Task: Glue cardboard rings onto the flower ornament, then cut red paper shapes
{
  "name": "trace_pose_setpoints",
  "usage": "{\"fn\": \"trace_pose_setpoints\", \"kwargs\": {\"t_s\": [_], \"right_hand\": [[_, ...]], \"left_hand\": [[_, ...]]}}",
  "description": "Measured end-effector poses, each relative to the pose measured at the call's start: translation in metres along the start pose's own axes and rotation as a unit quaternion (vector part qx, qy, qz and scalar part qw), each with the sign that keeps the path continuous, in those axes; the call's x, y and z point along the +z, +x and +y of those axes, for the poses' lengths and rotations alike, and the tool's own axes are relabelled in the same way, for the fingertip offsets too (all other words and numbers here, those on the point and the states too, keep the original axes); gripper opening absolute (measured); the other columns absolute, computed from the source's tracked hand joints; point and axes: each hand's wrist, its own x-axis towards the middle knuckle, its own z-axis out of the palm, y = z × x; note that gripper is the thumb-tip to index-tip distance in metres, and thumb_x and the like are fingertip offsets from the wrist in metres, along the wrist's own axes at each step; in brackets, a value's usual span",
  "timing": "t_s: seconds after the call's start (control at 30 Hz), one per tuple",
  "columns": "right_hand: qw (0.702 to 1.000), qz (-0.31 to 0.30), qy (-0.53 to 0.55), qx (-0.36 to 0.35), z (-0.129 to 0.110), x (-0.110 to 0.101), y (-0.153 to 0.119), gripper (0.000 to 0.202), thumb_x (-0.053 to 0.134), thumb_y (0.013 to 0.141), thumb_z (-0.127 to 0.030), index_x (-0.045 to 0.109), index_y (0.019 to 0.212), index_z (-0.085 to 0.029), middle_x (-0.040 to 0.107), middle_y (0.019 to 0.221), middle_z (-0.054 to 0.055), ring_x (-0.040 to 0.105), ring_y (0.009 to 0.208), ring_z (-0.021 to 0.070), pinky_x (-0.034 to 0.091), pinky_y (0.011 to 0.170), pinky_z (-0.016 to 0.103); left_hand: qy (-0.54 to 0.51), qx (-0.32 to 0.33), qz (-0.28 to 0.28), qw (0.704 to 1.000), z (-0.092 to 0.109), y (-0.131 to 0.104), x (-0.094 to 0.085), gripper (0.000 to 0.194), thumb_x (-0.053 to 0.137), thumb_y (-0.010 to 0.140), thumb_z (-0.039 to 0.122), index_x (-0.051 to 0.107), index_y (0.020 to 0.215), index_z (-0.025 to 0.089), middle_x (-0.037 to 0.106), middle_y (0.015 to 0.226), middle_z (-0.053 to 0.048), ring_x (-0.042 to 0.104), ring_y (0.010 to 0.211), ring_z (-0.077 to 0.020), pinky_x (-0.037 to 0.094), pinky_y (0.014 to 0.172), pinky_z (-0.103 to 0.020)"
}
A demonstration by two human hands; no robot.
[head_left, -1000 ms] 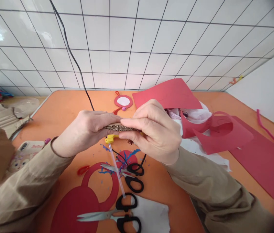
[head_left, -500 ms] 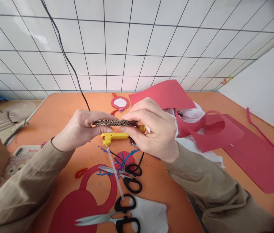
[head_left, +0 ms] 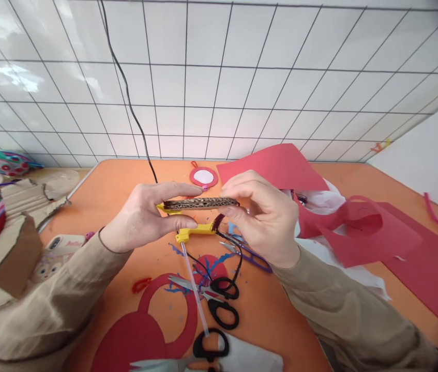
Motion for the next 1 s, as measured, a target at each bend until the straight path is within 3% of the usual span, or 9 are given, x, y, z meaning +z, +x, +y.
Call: {"fn": "trace_pose_setpoints", "kwargs": {"t_s": [0.13, 0.3, 0.43, 0.53, 0.6, 0.7, 0.83, 0.93, 1.0], "right_hand": [[0.999, 0.014, 0.01, -0.038, 0.006, 0.001, 0.0, 0.007, 0.067, 0.086, -0.016, 0.064, 0.087, -0.022, 0.064, 0.082, 0.004, 0.061, 0.081, 0.0202, 0.053, 0.072, 0.037], [0.99, -0.028, -0.103, -0.096, -0.001, 0.003, -0.001, 0.008, 0.064, 0.087, -0.015, 0.064, 0.09, -0.023, 0.066, 0.083, 0.005, 0.061, 0.081, 0.0211, 0.052, 0.072, 0.038], [0.989, -0.057, -0.114, -0.073, -0.01, 0.0, 0.0, 0.003, 0.064, 0.088, -0.02, 0.064, 0.089, -0.022, 0.066, 0.082, 0.005, 0.061, 0.08, 0.0212, 0.051, 0.072, 0.039], [0.996, -0.083, 0.005, -0.021, -0.011, -0.008, 0.005, 0.014, 0.059, 0.089, -0.025, 0.064, 0.101, -0.019, 0.066, 0.094, 0.008, 0.062, 0.089, 0.0218, 0.053, 0.077, 0.04], [0.997, -0.064, 0.051, -0.009, -0.008, -0.015, 0.008, 0.019, 0.052, 0.09, -0.019, 0.064, 0.105, -0.018, 0.065, 0.1, 0.008, 0.062, 0.094, 0.0215, 0.053, 0.081, 0.04], [0.999, -0.034, 0.012, -0.037, -0.003, -0.023, 0.013, 0.031, 0.048, 0.082, -0.005, 0.065, 0.104, -0.02, 0.065, 0.099, 0.008, 0.061, 0.094, 0.0214, 0.053, 0.082, 0.042], [0.991, -0.095, -0.049, -0.082, -0.002, -0.026, 0.016, 0.043, 0.054, 0.077, -0.009, 0.059, 0.117, -0.022, 0.062, 0.11, 0.01, 0.06, 0.105, 0.026, 0.053, 0.087, 0.047], [0.986, -0.102, -0.09, -0.095, -0.004, -0.023, 0.015, 0.038, 0.063, 0.08, -0.016, 0.057, 0.117, -0.022, 0.062, 0.113, 0.012, 0.06, 0.108, 0.0272, 0.053, 0.09, 0.048], [0.987, -0.074, -0.1, -0.099, -0.004, -0.02, 0.015, 0.026, 0.067, 0.083, -0.018, 0.059, 0.107, -0.022, 0.065, 0.102, 0.009, 0.062, 0.1, 0.0254, 0.055, 0.084, 0.045]], "left_hand": [[0.022, 0.029, 0.009, 0.999, 0.003, 0.0, -0.003, 0.037, 0.08, 0.076, 0.023, 0.072, 0.112, 0.019, 0.078, 0.105, -0.011, 0.076, 0.092, -0.024, 0.064, 0.081, -0.031], [0.138, 0.149, 0.035, 0.978, 0.017, 0.003, 0.007, 0.03, 0.073, 0.083, 0.021, 0.069, 0.113, 0.019, 0.078, 0.106, -0.01, 0.073, 0.101, -0.022, 0.06, 0.092, -0.034], [0.2, 0.16, 0.056, 0.965, 0.019, 0.0, 0.014, 0.022, 0.067, 0.087, 0.013, 0.07, 0.107, 0.02, 0.079, 0.092, -0.006, 0.076, 0.083, -0.019, 0.062, 0.076, -0.029], [0.129, 0.119, 0.073, 0.982, 0.012, -0.003, 0.013, 0.025, 0.07, 0.085, 0.014, 0.073, 0.107, 0.022, 0.079, 0.099, -0.006, 0.076, 0.086, -0.0179, 0.062, 0.077, -0.025], [0.063, 0.078, 0.091, 0.991, 0.006, -0.004, 0.01, 0.026, 0.071, 0.083, 0.013, 0.075, 0.106, 0.023, 0.079, 0.102, -0.005, 0.076, 0.088, -0.0176, 0.062, 0.08, -0.024], [-0.041, 0.022, 0.118, 0.992, 0.0, -0.004, 0.008, 0.024, 0.075, 0.08, 0.013, 0.078, 0.102, 0.024, 0.08, 0.1, -0.003, 0.076, 0.09, -0.0193, 0.062, 0.083, -0.025], [-0.153, -0.022, 0.139, 0.978, 0.002, -0.004, 0.01, 0.024, 0.078, 0.077, 0.013, 0.079, 0.097, 0.026, 0.08, 0.1, -0.003, 0.076, 0.092, -0.0207, 0.062, 0.085, -0.028], [-0.2, -0.038, 0.153, 0.967, 0.003, -0.004, 0.014, 0.023, 0.077, 0.078, 0.013, 0.08, 0.097, 0.026, 0.079, 0.103, -0.003, 0.076, 0.093, -0.0208, 0.062, 0.084, -0.028], [-0.224, -0.038, 0.156, 0.961, -0.001, -0.004, 0.016, 0.02, 0.076, 0.079, 0.015, 0.079, 0.096, 0.026, 0.079, 0.105, -0.003, 0.075, 0.098, -0.0226, 0.062, 0.087, -0.032]]}}
